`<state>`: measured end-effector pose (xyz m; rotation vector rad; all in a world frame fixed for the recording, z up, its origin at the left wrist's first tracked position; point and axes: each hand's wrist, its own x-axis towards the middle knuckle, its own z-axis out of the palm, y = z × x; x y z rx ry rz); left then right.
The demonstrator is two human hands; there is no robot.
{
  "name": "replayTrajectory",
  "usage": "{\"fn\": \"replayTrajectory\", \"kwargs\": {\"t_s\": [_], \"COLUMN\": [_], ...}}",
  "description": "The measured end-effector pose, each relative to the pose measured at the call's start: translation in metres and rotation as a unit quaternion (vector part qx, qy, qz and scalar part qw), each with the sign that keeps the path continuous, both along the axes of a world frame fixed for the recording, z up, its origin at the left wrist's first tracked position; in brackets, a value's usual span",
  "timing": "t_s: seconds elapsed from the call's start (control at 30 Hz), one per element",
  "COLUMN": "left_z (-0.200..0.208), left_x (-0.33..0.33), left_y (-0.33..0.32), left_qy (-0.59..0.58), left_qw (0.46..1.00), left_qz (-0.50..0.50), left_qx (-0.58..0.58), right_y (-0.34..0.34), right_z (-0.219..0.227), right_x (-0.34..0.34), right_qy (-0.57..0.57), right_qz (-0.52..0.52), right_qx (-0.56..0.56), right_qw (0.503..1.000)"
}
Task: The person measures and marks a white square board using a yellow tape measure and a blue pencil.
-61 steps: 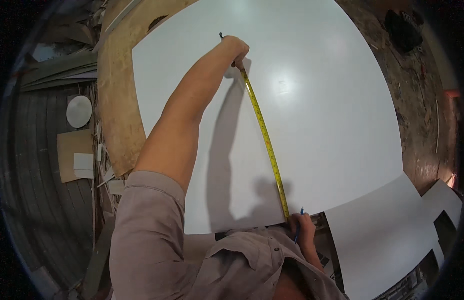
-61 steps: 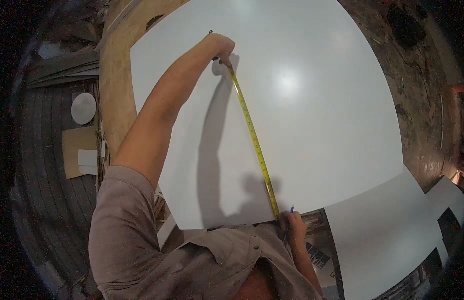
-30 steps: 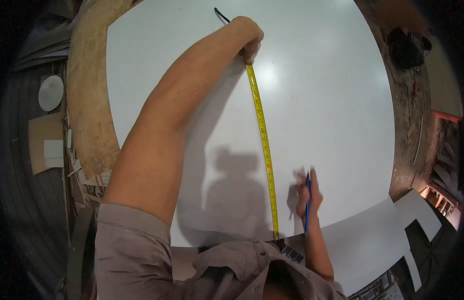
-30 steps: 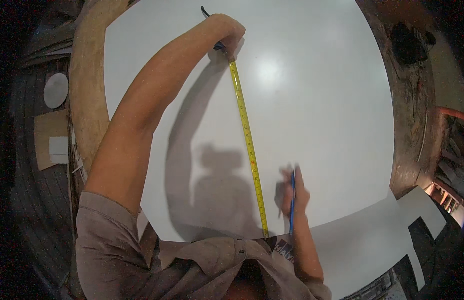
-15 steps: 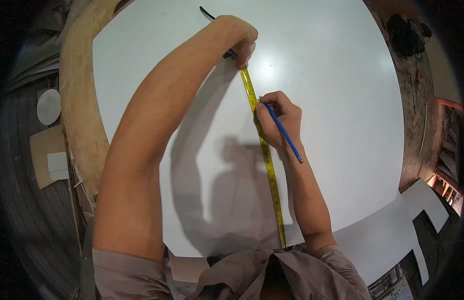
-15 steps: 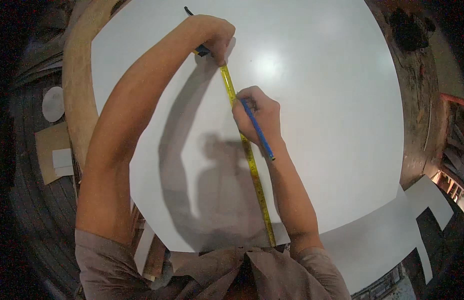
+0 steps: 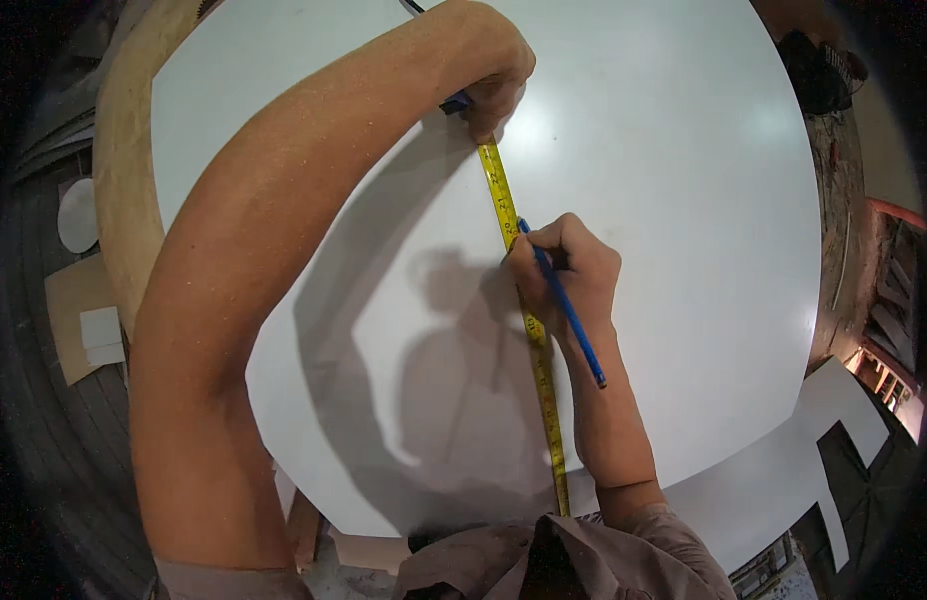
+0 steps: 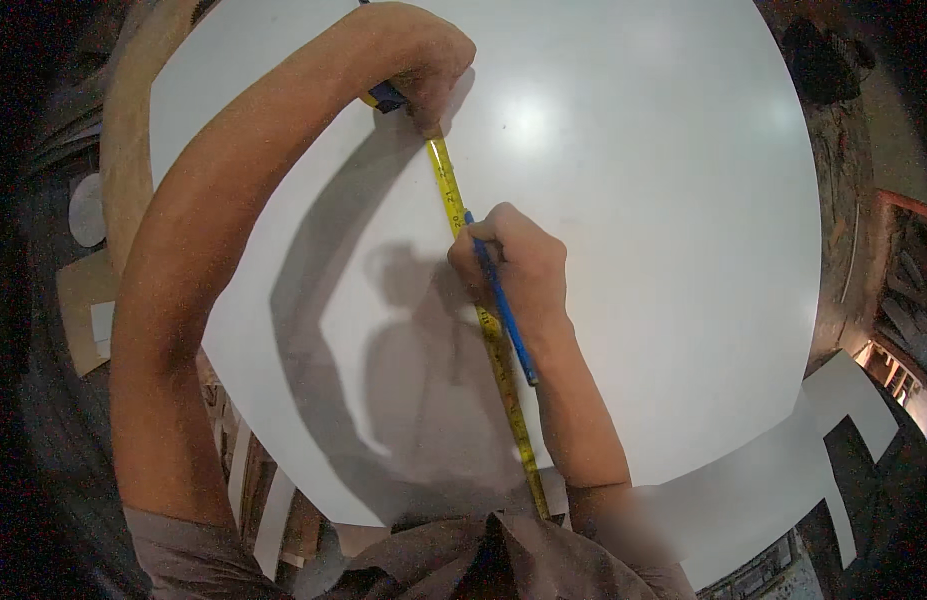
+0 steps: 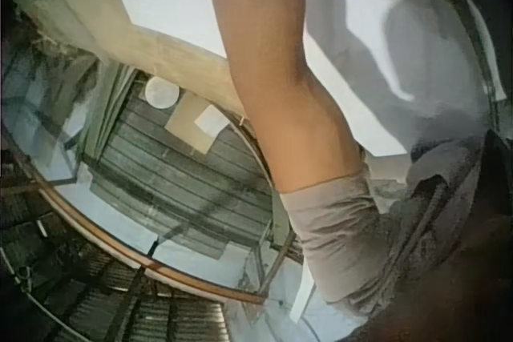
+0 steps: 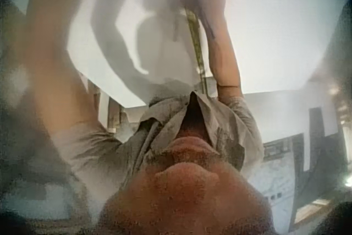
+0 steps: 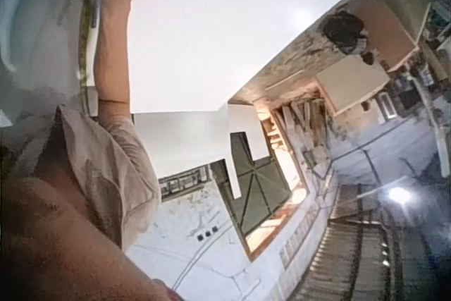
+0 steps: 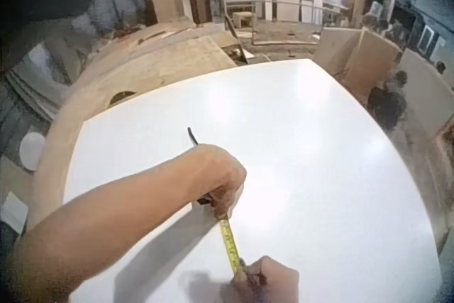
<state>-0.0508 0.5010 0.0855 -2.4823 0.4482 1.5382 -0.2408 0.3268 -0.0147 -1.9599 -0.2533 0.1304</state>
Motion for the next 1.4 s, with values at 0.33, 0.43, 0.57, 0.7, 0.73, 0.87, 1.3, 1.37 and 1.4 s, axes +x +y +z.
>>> {"fn": "replayTrajectory", "kwargs": {"t_s": [0.33, 0.43, 0.57, 0.7, 0.73, 0.87, 1.3, 1.37, 1.4], "left_z": [-0.003, -0.002, 0.01, -0.001, -0.005, 0.01, 0.011, 0.009, 0.009], "left_x": [0.003, 0.005, -0.003, 0.005, 0.01, -0.005, -0.01, -0.007, -0.007], "left_y": [-0.005, -0.007, 0.0, -0.007, -0.011, -0.009, -0.005, -0.007, -0.008], "left_qy": [-0.003, -0.001, 0.002, 0.016, 0.024, -0.013, -0.027, -0.033, -0.033], "left_qw": [1.0, 1.0, 1.0, 1.0, 1.0, 0.998, 0.999, 0.999, 0.999], "left_qz": [0.015, -0.015, 0.003, 0.007, 0.004, -0.021, -0.002, -0.011, -0.009], "left_qx": [-0.001, 0.022, 0.028, 0.012, -0.002, 0.054, 0.03, 0.025, 0.023], "right_y": [-0.003, -0.001, 0.001, -0.007, -0.01, -0.004, 0.0, -0.001, -0.001], "right_z": [-0.002, 0.001, 0.004, 0.005, 0.004, 0.008, 0.008, 0.005, 0.003], "right_x": [0.004, 0.004, 0.0, 0.006, 0.008, 0.002, -0.002, -0.001, -0.001], "right_qy": [-0.021, -0.005, 0.008, 0.006, 0.019, 0.025, 0.026, 0.015, 0.01], "right_qz": [-0.028, -0.031, -0.002, 0.001, -0.012, -0.002, -0.022, -0.031, -0.035], "right_qx": [-0.036, -0.038, -0.016, -0.091, -0.084, -0.052, -0.05, -0.056, -0.059], "right_qw": [0.999, 0.999, 1.0, 0.996, 0.996, 0.998, 0.998, 0.998, 0.998]}}
